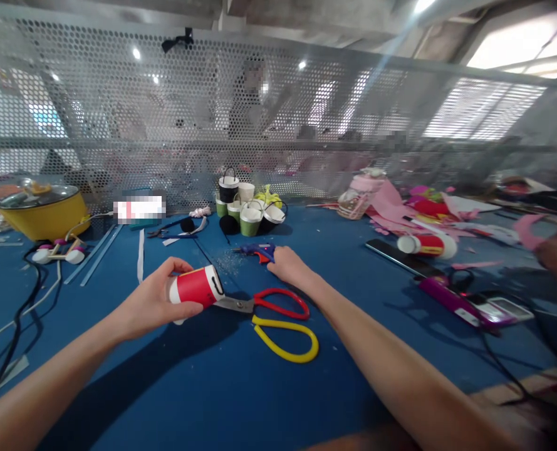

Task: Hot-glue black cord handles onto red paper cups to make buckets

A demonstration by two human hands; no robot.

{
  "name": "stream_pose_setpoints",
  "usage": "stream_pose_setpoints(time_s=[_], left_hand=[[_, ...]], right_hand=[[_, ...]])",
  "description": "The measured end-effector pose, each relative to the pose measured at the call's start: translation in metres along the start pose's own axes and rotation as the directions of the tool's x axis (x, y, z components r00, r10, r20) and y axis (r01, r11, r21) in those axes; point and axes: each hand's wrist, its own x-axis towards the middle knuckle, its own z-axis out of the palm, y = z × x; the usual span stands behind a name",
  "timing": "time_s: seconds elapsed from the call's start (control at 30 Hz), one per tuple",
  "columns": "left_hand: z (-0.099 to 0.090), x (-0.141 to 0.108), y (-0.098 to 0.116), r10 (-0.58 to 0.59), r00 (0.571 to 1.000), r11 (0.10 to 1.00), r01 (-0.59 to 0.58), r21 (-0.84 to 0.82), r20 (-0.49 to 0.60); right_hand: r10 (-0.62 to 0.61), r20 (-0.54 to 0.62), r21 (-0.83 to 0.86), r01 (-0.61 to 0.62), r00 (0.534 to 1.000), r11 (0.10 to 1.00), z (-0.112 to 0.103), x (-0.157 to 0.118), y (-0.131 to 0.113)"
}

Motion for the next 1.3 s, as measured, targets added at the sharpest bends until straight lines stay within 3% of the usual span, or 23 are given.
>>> stream_pose_setpoints(time_s=[0.13, 0.27, 0.37, 0.47, 0.6, 0.8, 0.93, 1.3], left_hand=[[0.0, 0.0, -0.001, 0.005, 1.0, 0.994, -0.004, -0.112, 0.009], [0.003, 0.005, -0.005, 0.01, 0.99, 0.981, -0.037, -0.188, -0.141], [0.002, 0.013, -0.012, 0.05, 0.965, 0.986, -0.09, -0.143, -0.257], [-0.002, 0.025, -0.016, 0.162, 0.95, 0.976, -0.194, -0.097, -0.269], [-0.009, 0.041, -0.013, 0.229, 0.929, 0.962, -0.262, -0.08, -0.29], [-0.012, 0.056, -0.013, 0.148, 0.938, 0.95, -0.223, -0.22, -0.314], [-0.014, 0.058, -0.016, 0.109, 0.944, 0.937, -0.202, -0.284, -0.312], [-0.014, 0.053, -0.014, 0.058, 0.957, 0.956, -0.135, -0.261, -0.283]], right_hand=[[-0.013, 0.015, 0.139, 0.011, 1.0, 0.99, -0.014, -0.003, -0.006], [-0.126, 0.062, 0.308, 0.101, 0.99, 0.946, -0.038, -0.025, -0.025], [-0.3, 0.097, 0.506, 0.212, 0.949, 0.836, -0.049, -0.044, -0.037], [-0.419, 0.062, 0.609, 0.298, 0.906, 0.735, -0.049, -0.057, -0.04], [-0.457, 0.063, 0.606, 0.329, 0.887, 0.724, -0.044, -0.066, -0.038], [-0.442, 0.016, 0.529, 0.368, 0.897, 0.765, -0.05, -0.063, -0.044], [-0.463, 0.004, 0.447, 0.413, 0.886, 0.793, -0.051, -0.057, -0.048], [-0.572, 0.003, 0.328, 0.539, 0.82, 0.776, -0.044, -0.059, -0.045]])
